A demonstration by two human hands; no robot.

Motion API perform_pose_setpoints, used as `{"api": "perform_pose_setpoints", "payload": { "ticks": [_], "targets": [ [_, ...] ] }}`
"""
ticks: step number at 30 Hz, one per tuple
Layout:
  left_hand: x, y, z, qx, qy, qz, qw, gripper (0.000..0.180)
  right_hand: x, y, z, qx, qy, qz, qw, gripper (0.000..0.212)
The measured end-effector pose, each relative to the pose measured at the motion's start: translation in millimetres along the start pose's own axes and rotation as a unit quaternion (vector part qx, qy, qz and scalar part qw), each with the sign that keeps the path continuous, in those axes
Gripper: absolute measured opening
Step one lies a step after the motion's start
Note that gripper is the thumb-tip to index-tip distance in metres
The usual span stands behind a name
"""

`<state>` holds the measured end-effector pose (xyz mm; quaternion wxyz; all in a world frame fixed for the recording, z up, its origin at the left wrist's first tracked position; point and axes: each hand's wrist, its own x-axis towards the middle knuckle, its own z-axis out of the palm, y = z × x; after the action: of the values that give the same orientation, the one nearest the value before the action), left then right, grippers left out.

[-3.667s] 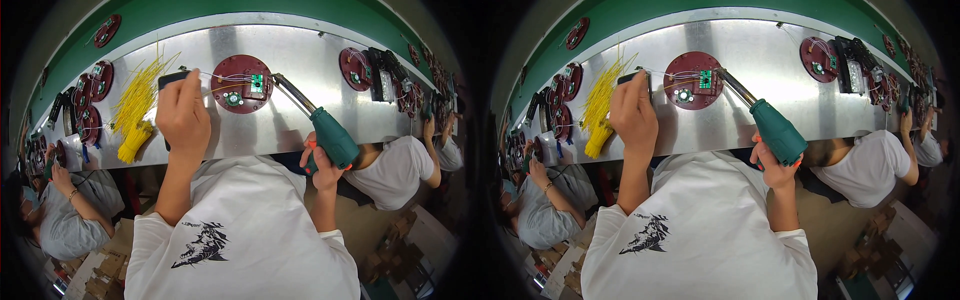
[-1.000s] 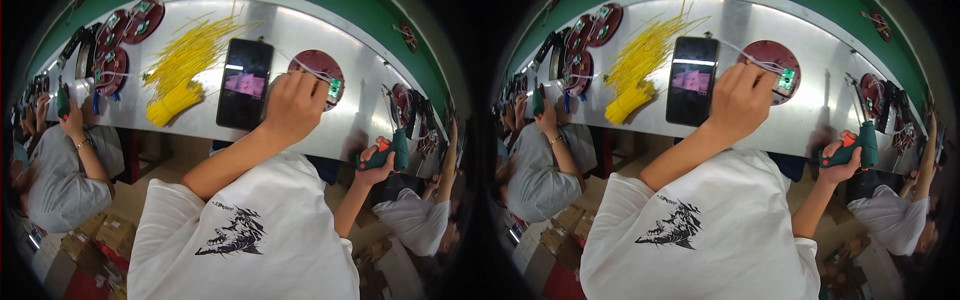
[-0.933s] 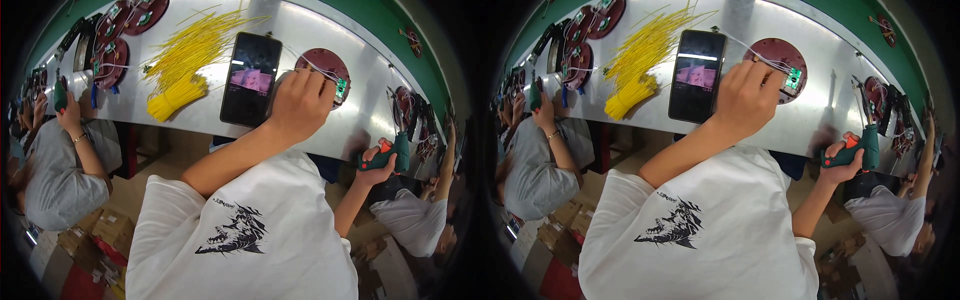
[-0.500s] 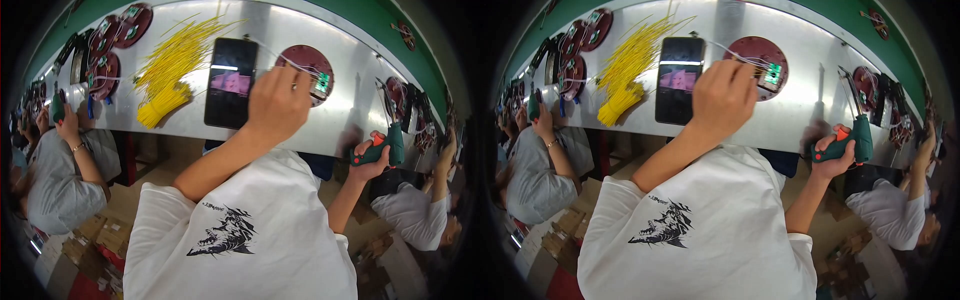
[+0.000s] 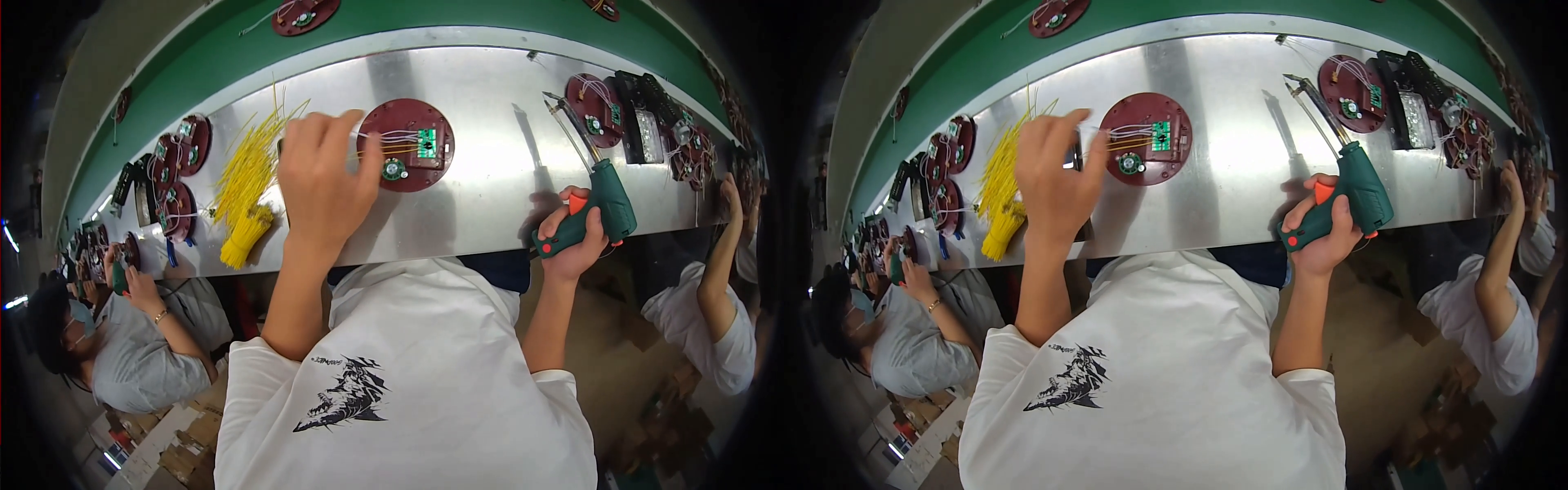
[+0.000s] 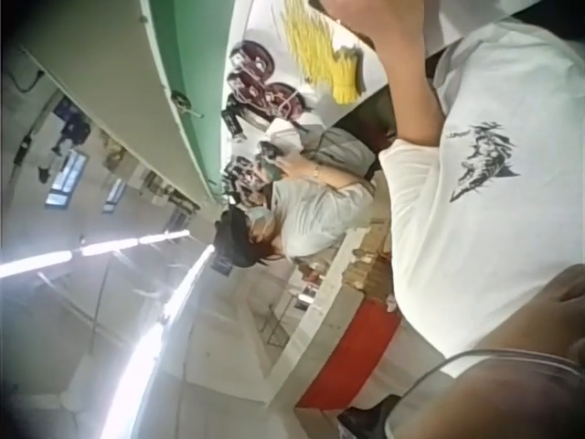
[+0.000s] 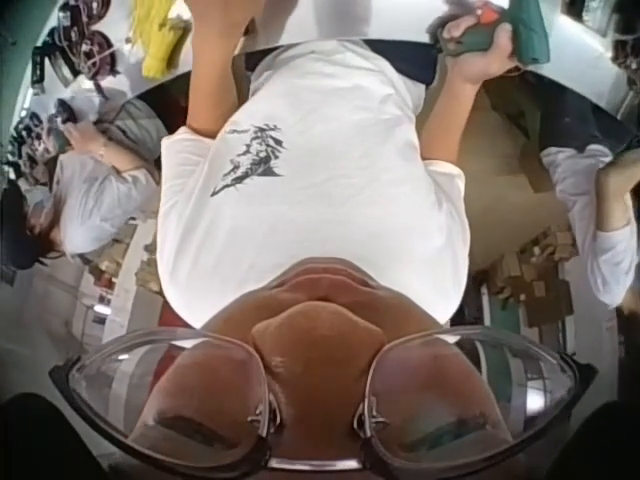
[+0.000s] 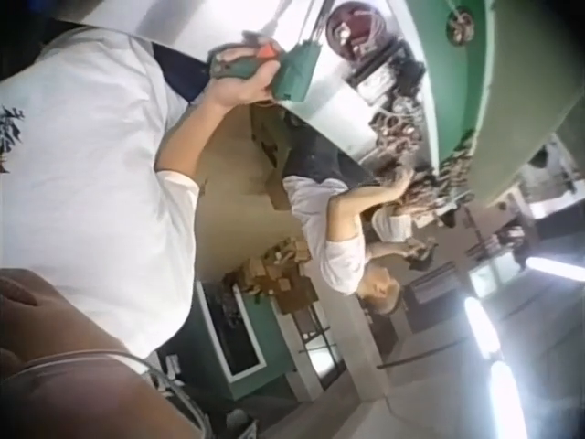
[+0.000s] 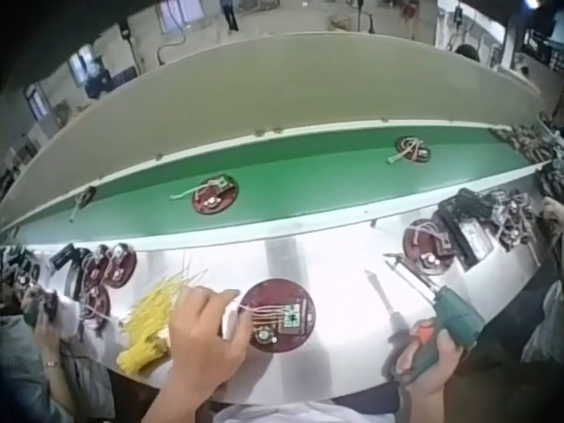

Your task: Soldering electronic components onto small circuit boards on a factory assembly line.

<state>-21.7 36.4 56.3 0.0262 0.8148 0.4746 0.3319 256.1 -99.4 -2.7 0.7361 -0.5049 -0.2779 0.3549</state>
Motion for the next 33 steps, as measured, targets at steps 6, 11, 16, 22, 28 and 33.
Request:
{"api": "perform_pose_setpoints", "payload": {
  "ticks": [6, 11, 16, 22, 28, 33],
  "targets": [
    [36.7, 1.5, 15.9, -0.007, -0.230, 0.063, 0.971, 0.049, -4.2, 4.4, 0.8, 0.035, 0.027, -0.027, 0.999, 0.042],
    [98.2, -16.9, 61.0, 0.033, -0.213, 0.091, 0.972, 0.067, -5.0, 4.3, 2.1, 0.074, 0.070, -0.035, 0.994, 0.040],
    [182.1, -63.9, 106.0, 0.121, -0.123, -0.019, 0.985, 0.084, -4.0, 0.2, 6.8, 0.081, 0.094, -0.043, 0.991, 0.036],
    [207.3, -167.1, 109.8, 0.159, -0.134, -0.172, 0.963, 0.086, -4.1, 0.4, 5.4, 0.078, 0.077, -0.036, 0.993, 0.034],
    [200.8, -142.4, 95.7, 0.090, -0.179, -0.127, 0.971, 0.074, -3.6, -0.2, 3.2, 0.078, 0.077, -0.029, 0.994, 0.034],
    [133.6, -59.1, 42.7, -0.018, -0.211, 0.072, 0.975, 0.066, -3.4, 3.8, 1.0, 0.075, 0.077, -0.017, 0.994, 0.033]
  ]
}}
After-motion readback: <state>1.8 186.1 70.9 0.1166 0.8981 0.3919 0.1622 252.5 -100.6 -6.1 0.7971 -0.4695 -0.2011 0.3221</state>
